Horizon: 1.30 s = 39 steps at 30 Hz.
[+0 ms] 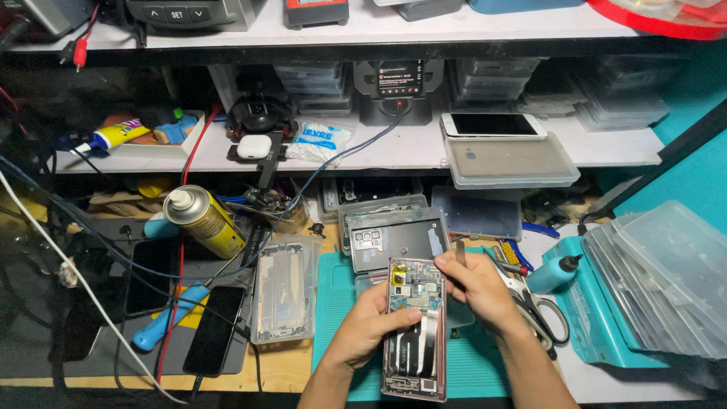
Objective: The person disassembles a smartphone at a repair workbench. They hold the opened phone in one hand and use a small screwdriver-like tool to pry and unscrew internal components, lifting out the battery and other parts and setting removed pieces on the mat.
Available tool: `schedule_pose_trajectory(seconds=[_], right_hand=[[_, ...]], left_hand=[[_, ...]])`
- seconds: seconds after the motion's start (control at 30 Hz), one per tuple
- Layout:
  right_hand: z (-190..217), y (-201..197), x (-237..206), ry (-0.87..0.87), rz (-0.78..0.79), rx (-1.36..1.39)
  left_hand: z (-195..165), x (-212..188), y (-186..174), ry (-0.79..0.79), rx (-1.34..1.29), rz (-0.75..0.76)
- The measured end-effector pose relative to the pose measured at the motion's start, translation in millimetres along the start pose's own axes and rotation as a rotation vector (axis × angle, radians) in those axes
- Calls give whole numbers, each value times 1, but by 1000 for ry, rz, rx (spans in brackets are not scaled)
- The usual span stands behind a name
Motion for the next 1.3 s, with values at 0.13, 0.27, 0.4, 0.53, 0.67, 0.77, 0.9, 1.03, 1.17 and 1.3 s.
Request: schedule_pose_trajectory(seconds=[0.13, 0.27, 0.4, 0.53, 0.67, 0.77, 0.9, 1.03, 1.17, 1.3], right_hand=[[8, 6, -4, -84, -64, -76], [15, -3, -7, -73, -246, 207], [11, -13, -9, -166, -250, 236], [2, -14, -14, -176, -150, 352], [-1, -2, -17, -195, -147, 328], [2, 7, -21, -184, -145, 300], [8, 14, -28, -210, -140, 241], [19, 22, -36, -426, -146, -101], [25, 37, -43, -435, -203, -142], [30, 50, -45, -473, -192, -96]], left_hand=[[9, 2, 3, 57, -195, -133], [11, 7, -1, 190, -303, -357], [5, 5, -11, 232, -460, -450], [4, 5, -15, 245, -480, -443], [6, 6, -11, 212, -498, -420], [5, 5, -5, 207, -508, -381], [2, 5, 5, 195, -454, -325], [2, 5, 15, 254, -335, -348], [8, 5, 20, 307, -232, -388], [14, 4, 20, 330, -130, -437]])
Point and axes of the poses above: each hand's wrist, its own x-axis towards the middle knuckle, its own y-axis out of the palm, z = x × y, the point moved 1 cm from there along x, towards the middle knuckle, and after that the axes turned 2 degrees about z, right-handed, at the moved point
